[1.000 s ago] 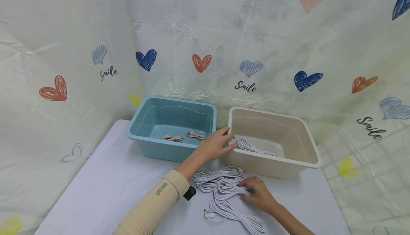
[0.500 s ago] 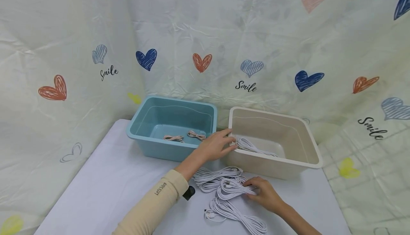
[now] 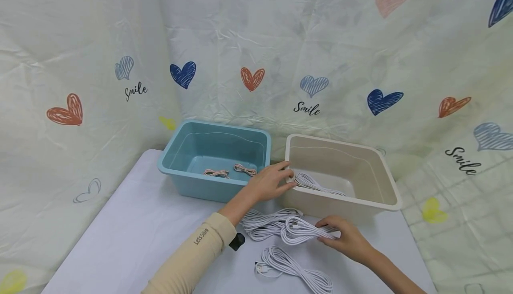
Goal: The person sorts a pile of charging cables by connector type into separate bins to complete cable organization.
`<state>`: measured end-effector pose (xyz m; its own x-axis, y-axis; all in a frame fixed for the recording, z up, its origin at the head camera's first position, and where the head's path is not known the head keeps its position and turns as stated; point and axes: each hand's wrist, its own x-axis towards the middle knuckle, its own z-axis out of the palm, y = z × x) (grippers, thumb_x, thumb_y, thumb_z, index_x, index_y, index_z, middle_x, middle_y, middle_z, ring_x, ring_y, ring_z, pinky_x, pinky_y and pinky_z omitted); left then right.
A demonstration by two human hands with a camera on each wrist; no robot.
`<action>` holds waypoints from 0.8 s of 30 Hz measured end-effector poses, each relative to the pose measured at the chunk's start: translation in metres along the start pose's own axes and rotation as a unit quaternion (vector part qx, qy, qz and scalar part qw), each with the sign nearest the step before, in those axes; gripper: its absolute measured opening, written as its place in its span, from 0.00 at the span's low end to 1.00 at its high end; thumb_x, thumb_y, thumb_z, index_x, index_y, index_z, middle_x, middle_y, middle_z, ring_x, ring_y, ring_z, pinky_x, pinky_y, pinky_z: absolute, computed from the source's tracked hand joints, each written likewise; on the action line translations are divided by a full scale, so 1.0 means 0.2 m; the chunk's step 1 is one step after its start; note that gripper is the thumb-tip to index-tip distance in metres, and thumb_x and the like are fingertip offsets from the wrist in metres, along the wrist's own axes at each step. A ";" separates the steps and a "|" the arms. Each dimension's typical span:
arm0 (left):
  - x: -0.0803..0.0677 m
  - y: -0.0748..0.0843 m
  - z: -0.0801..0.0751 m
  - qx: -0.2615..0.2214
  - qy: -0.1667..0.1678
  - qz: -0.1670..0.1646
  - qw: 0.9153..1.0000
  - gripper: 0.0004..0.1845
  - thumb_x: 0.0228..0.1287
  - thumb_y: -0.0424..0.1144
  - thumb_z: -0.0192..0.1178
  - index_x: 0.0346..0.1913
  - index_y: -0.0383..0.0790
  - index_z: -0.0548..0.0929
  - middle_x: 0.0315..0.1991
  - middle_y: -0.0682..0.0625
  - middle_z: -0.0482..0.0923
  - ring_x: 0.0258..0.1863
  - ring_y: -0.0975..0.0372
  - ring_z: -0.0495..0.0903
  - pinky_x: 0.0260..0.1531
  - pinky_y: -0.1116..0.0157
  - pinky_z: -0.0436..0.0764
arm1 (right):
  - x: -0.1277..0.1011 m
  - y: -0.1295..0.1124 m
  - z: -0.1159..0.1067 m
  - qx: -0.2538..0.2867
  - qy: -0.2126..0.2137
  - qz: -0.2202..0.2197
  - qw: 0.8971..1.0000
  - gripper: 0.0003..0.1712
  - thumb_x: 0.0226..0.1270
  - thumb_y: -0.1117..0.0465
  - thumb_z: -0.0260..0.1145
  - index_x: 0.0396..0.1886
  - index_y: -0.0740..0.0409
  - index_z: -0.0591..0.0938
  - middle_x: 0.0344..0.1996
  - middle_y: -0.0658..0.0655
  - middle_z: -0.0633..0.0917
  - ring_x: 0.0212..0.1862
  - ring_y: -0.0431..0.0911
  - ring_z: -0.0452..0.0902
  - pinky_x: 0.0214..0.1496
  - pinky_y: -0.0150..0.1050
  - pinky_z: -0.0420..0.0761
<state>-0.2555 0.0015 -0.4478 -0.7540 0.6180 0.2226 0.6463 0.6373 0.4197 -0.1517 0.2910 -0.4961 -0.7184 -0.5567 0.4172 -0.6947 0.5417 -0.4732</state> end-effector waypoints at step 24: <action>0.00 -0.01 0.00 -0.018 0.016 0.026 0.999 0.10 0.80 0.45 0.61 0.54 0.46 0.87 0.78 0.42 0.69 0.70 0.50 0.77 0.68 0.52 0.78 | 0.15 -0.07 -0.42 -0.034 0.024 0.007 0.999 0.26 0.44 0.75 0.84 0.44 0.50 0.89 0.39 0.48 0.91 0.44 0.32 0.83 0.46 0.19 0.77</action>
<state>-0.2566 0.0001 -0.4490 -0.7236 0.6341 0.2726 0.6801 0.5880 0.4377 -0.1664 0.3195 -0.4129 -0.7283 -0.5189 0.4476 -0.6838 0.5926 -0.4257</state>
